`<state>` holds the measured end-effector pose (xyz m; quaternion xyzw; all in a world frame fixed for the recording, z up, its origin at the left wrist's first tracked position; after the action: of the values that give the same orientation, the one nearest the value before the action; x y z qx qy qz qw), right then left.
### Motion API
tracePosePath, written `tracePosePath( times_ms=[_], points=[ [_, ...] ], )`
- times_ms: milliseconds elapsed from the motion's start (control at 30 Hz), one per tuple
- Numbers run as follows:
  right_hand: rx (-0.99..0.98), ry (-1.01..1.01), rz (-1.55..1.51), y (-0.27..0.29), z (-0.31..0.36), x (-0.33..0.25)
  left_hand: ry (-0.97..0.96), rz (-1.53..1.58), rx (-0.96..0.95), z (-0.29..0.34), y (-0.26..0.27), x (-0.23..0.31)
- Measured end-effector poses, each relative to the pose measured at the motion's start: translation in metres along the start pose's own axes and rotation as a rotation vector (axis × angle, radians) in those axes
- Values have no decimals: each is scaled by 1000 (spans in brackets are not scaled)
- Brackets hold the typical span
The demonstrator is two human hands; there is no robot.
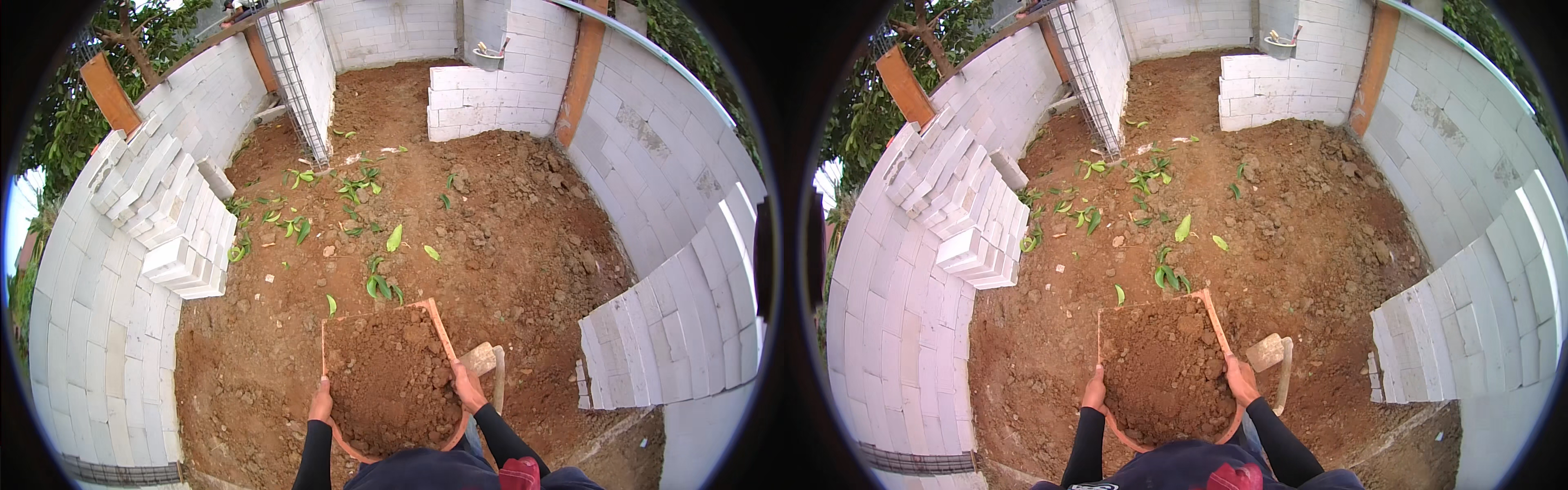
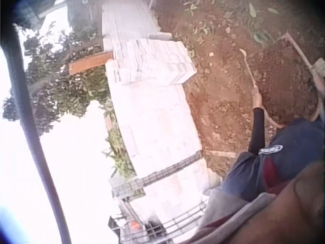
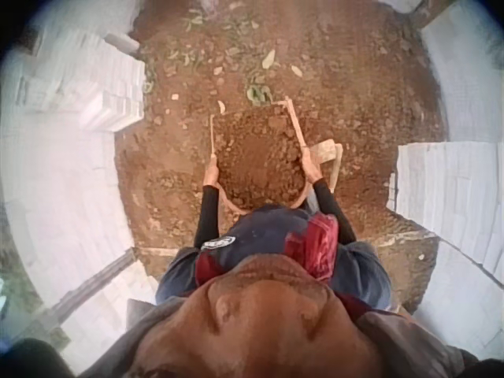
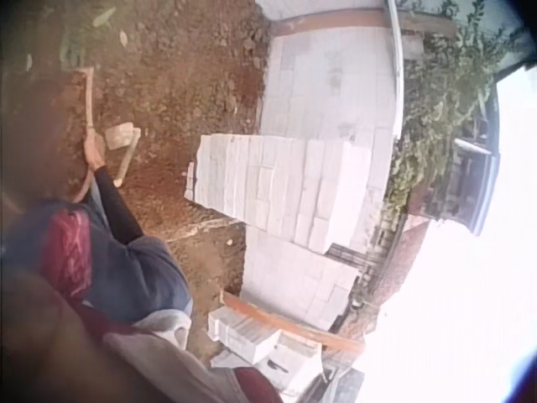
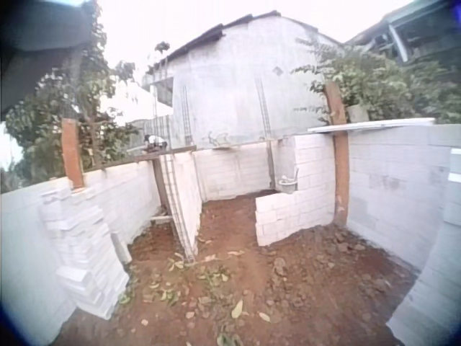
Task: The person uses a hoe to scoop dirt into a plastic container and then carries it to a small walled-in area where they dump it out.
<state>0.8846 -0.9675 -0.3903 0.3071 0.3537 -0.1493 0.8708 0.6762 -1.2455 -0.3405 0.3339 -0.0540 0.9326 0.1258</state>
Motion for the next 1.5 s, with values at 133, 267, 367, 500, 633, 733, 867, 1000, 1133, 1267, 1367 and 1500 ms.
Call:
tracePosePath(
  times_ms=[133,267,367,500,633,733,867,1000,1133,1267,1367,1500],
  points=[
    [-105,51,119,-12,-41,-63,34,83,99,-30,13,34],
    [-188,75,195,-3,-75,-129,55,165,117,-67,6,57],
    [-212,18,131,-1,-139,-138,63,178,109,-100,-29,98],
    [-154,59,124,23,-225,-193,-6,243,7,-180,-70,144],
    [-167,37,254,71,-280,-258,105,326,-10,-198,-142,230],
    [-174,11,300,114,-333,-309,87,187,139,-217,-188,288],
    [-91,-36,258,164,-373,-373,82,326,-90,-241,-241,359],
    [-30,60,238,199,-422,-427,49,358,-75,-248,-308,446],
    [-37,75,204,218,-483,-470,-5,411,-208,-308,-325,479],
    [19,118,204,225,-545,-522,-42,296,-81,-366,-354,524],
    [-19,146,246,238,-598,-552,-130,276,-78,-378,-398,578],
    [10,119,308,246,-671,-584,-51,88,-73,-421,-439,658]
  ],
)
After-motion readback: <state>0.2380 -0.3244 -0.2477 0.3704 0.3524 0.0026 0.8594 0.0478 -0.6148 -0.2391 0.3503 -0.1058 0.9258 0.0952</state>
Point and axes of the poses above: each hand's wrist, its own z-axis away from the middle knuckle, its own y-axis out of the back of the hand, x = y × z, the point moved 2 cm from there along -z, towards the middle knuckle, and after that the axes turned 14 degrees about z, right-handed, at the moved point
